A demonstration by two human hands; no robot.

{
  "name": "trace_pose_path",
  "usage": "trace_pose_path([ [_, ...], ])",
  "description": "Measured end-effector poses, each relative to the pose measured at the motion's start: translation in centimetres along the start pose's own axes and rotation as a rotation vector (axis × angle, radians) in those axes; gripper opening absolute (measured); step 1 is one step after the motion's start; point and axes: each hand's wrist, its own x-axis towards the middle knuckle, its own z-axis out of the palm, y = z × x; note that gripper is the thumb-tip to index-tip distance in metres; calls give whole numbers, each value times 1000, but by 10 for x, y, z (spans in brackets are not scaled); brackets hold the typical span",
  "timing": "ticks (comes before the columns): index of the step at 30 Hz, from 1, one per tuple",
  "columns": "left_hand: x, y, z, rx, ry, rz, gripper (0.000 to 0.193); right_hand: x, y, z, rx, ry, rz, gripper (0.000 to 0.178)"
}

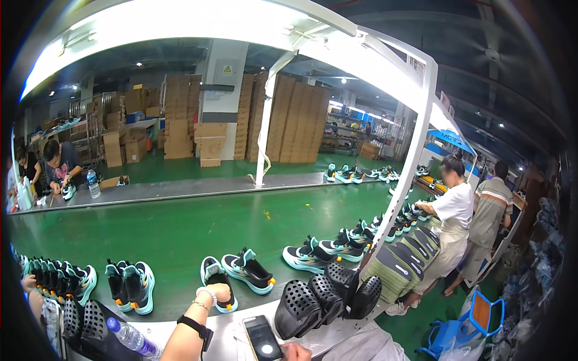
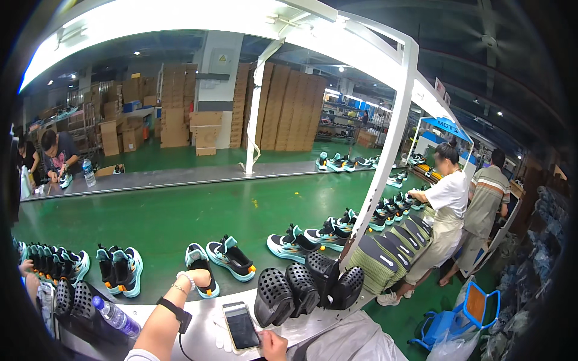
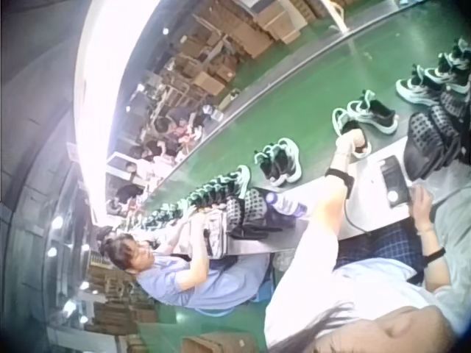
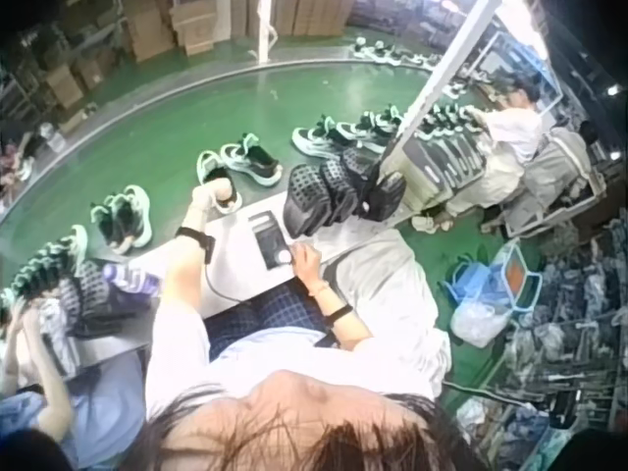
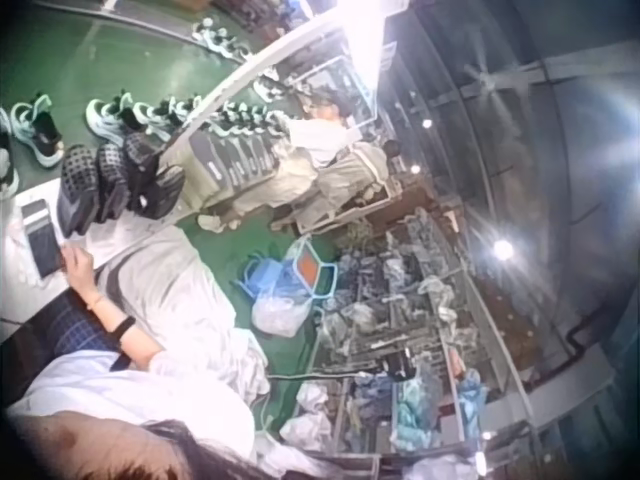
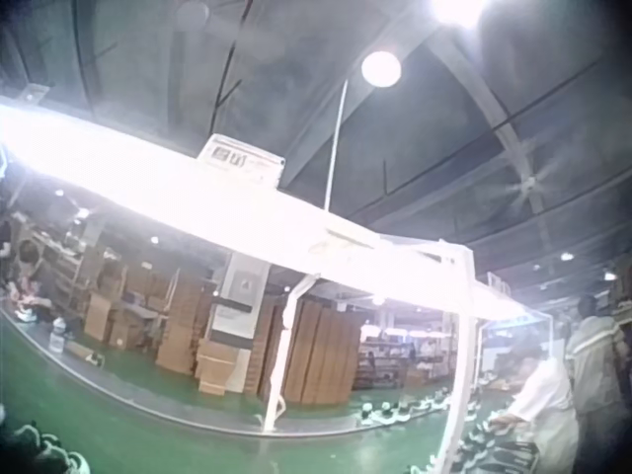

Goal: Assembling shoe components on a production line.

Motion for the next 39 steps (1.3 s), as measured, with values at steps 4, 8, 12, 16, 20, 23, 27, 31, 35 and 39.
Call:
trace_pose_path([
  [4,39,-63,58,121,115,35,37,13,-57,-24,125,2,-25,24],
  [8,40,-59,39,15,-23,-84,29,71,-121,-54,-87,353,-449,9],
  [12,-33,30,-10,5,333,-260,20,106,-129,-73,-492,291,-411,25],
  [16,-81,33,15,-316,833,-67,17,114,-133,-69,-946,56,-257,49],
  [20,-98,36,48,-689,1096,-155,26,113,-138,-69,-1080,-34,-167,57],
  [23,-89,18,73,-839,1025,-135,43,122,-172,-64,-1020,84,-140,56],
  [27,-98,15,73,-904,959,-69,50,126,-219,-37,-533,-61,-299,57],
  [31,-103,15,72,-927,980,-38,50,148,-214,49,-759,-530,-280,54],
  [35,-95,6,90,-911,990,-73,46,185,-180,125,-710,-694,-182,51],
  [39,-99,11,78,-932,945,-67,43,201,-118,187,-777,-514,-272,40],
])
